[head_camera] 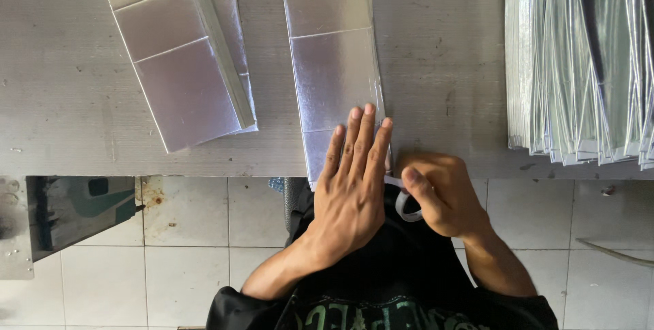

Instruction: The person tapes the edges of rectangular plastic sheets on a table using white adhesive tape. They repeatedly apply tape to the seams, smooth it down, and move the finished sheets to a stack on the right side of the table.

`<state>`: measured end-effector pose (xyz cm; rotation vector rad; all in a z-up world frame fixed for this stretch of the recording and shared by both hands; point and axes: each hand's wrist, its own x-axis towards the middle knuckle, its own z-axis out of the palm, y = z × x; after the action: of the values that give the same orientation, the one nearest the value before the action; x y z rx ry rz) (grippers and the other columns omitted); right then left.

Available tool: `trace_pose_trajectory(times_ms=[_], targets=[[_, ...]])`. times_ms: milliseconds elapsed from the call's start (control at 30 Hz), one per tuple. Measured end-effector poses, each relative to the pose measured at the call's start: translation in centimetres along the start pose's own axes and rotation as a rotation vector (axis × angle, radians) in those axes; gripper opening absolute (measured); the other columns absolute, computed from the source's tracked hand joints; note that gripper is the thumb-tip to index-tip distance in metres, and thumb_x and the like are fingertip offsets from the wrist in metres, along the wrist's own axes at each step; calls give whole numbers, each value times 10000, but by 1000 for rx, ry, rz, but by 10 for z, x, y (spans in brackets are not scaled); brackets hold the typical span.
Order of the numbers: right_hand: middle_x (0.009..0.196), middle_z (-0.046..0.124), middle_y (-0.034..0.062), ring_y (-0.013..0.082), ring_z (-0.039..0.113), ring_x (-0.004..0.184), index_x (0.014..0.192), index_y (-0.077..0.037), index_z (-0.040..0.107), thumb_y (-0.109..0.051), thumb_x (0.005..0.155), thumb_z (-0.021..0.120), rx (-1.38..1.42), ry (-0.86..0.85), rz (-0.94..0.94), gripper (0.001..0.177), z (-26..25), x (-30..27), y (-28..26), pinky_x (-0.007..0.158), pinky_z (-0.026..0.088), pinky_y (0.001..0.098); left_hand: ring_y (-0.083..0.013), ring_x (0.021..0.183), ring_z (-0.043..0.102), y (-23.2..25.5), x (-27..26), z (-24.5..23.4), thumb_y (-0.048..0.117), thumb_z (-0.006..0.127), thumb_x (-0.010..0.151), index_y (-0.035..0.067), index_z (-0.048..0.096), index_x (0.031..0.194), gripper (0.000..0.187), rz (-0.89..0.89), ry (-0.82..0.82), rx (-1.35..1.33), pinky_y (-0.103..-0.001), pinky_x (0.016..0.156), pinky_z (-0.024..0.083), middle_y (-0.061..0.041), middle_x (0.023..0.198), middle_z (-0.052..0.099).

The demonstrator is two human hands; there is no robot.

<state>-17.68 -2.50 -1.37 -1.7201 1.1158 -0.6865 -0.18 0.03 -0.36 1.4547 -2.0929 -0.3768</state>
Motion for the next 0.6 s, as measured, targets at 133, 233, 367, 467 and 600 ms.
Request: trace_pose_trajectory(times_ms=[133,233,367,467,600], targets=[[472,348,36,226,332,389,543,-150,373,-572,982,412,-283,318,-590,610,9,-13,-29,437,293,395,-363,1566,263,-3,-1,-2,56,433,1010,-4,314,1587,592,49,-79,161,-476,1288,175,-257,1653,290],[425,328,23,151,227,352,505,-130,281,-379,834,328,-168,482,-709,415,-9,-34,-41,446,190,357,-367,1588,229,-5,-8,-3,82,448,1069,31,251,1600,569,36,-137,129,-488,1326,190,-234,1675,238],[482,346,-62,79,284,387,663,-132,452,-507,933,544,124,465,-452,471,-17,-48,-23,442,222,285,-397,1597,222,-8,-10,-20,156,651,1017,42,194,1604,753,102,-193,-153,-543,1332,183,-242,1679,266],[553,378,-39,57,281,411,799,-120,455,-306,861,646,126,343,-297,274,-13,-52,-11,428,245,239,-341,1569,225,-11,-14,-36,157,600,1038,99,312,1589,624,125,-203,133,-574,1296,123,-165,1656,339],[614,483,-46,38,312,446,856,-155,457,-251,825,705,136,299,-92,269,-3,-52,-12,421,271,209,-300,1524,373,-17,-14,-43,160,635,1053,98,368,1557,574,144,-129,79,-484,1276,270,-95,1571,521]])
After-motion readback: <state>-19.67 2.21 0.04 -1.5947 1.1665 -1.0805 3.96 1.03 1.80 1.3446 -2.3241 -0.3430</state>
